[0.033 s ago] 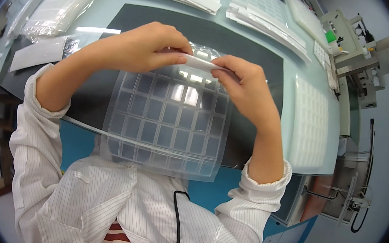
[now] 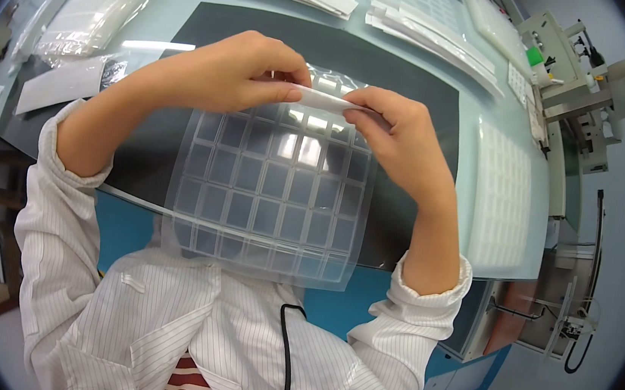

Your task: Placing and sticking white adhesive strips onto a plastic grid tray component.

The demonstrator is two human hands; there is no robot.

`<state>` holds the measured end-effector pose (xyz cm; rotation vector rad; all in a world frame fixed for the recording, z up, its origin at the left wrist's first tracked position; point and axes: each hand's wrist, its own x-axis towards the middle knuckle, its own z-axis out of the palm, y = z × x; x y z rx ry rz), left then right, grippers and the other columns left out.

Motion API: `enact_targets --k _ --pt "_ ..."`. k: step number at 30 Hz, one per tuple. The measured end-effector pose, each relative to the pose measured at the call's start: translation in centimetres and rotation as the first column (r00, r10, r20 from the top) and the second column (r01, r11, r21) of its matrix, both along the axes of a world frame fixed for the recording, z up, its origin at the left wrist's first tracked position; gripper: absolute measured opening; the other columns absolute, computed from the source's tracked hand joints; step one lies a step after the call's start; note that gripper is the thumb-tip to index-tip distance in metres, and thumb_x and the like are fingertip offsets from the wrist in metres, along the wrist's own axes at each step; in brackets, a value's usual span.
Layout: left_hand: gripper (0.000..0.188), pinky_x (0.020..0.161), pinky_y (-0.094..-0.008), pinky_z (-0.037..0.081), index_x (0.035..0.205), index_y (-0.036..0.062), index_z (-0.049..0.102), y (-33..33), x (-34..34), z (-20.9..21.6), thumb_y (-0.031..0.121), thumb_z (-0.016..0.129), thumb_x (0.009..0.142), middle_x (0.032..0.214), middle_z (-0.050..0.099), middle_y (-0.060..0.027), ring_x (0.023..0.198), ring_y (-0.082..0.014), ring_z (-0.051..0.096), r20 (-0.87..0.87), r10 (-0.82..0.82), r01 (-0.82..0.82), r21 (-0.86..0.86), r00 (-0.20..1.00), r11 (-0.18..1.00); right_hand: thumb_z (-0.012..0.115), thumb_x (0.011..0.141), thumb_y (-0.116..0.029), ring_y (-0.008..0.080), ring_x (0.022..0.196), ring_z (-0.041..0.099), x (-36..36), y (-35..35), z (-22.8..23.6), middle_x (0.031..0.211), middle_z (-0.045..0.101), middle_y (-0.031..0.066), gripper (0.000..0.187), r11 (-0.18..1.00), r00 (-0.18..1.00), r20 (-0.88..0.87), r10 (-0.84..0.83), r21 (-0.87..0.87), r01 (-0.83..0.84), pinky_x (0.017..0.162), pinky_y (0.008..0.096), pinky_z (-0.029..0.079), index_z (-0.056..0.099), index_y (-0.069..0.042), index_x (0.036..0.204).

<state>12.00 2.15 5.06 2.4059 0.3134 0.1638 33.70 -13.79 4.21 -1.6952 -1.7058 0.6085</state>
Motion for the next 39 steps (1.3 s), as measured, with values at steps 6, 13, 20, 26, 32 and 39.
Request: enact_targets --k 6,13,20,26,32,39 --pt "0.012 0.065 -0.0341 0.046 0.095 -0.0017 0.065 -0.4 1.1 -2.0 0.01 0.065 0.096 0.075 0.063 -0.0104 0.066 -0.0202 0.055 0.132 0.004 0.006 -0.074 0.991 0.997 0.07 0.094 -0.004 0.0129 0.091 0.067 -0.2 0.0 -0.4 0.098 0.073 0.0065 0.019 1.0 0.999 0.033 0.014 0.027 -0.015 0.082 0.0274 0.053 0.071 0.002 0.112" --pt "0.011 0.066 -0.0365 0.048 0.093 -0.0008 0.063 -2.2 0.9 -4.0 0.009 0.067 0.094 0.079 0.063 -0.0144 0.07 -0.0281 0.06 0.314 -0.003 -0.022 0.074 0.95 0.997 0.072 0.086 0.004 0.0176 0.086 0.068 -1.0 -0.3 -1.4 0.091 0.071 0.0092 0.015 0.942 0.974 0.227 0.03 0.318 -0.103 0.079 0.0286 0.053 0.069 0.002 0.1" --pt "0.008 0.066 -0.0405 0.049 0.094 0.0013 0.064 -3.0 -0.1 -5.1 0.008 0.068 0.092 0.08 0.064 -0.0135 0.074 -0.0329 0.062 0.422 0.01 -0.071 0.129 0.906 0.989 0.071 0.083 0.003 0.023 0.086 0.067 -2.4 -0.1 -2.2 0.095 0.069 0.0099 0.011 0.922 0.981 0.189 0.043 0.371 -0.112 0.082 0.032 0.052 0.066 -0.001 0.091" --pt "0.008 0.07 -0.042 0.05 0.094 0.0016 0.064 -2.6 0.2 -5.1 0.007 0.069 0.09 0.084 0.064 -0.0134 0.079 -0.0332 0.063 0.356 0.028 -0.099 0.183 0.934 0.978 0.064 0.097 -0.009 0.0124 0.101 0.059 0.3 1.6 -1.0 0.113 0.066 0.0081 0.011 0.993 0.974 -0.22 0.057 0.111 -0.033 0.092 0.0279 0.046 0.065 0.002 0.098" --pt "0.018 0.089 -0.0432 0.052 0.1 -0.0011 0.059 -1.9 1.5 -5.8 0.001 0.069 0.085 0.11 0.068 -0.016 0.105 -0.0353 0.065 0.38 -0.186 -0.02 0.477 0.906 0.879 0.067 0.099 -0.016 0.0071 0.101 0.059 3.3 6.6 -2.6 0.11 0.068 0.0008 0.017 0.983 0.987 -0.095 -0.129 -0.141 0.115 0.093 0.024 0.046 0.068 0.0 0.103" --pt "0.012 0.086 -0.0395 0.051 0.09 0.001 0.054 -1.2 2.2 -7.6 0.004 0.062 0.081 0.089 0.065 -0.0148 0.092 -0.0306 0.066 0.455 -0.184 -0.045 0.449 0.871 0.892 0.068 0.098 -0.021 0.0085 0.107 0.055 5.0 7.7 -4.1 0.124 0.059 0.0019 0.017 0.977 0.986 -0.163 0.029 -0.205 -0.063 0.097 0.0249 0.042 0.068 -0.004 0.099"
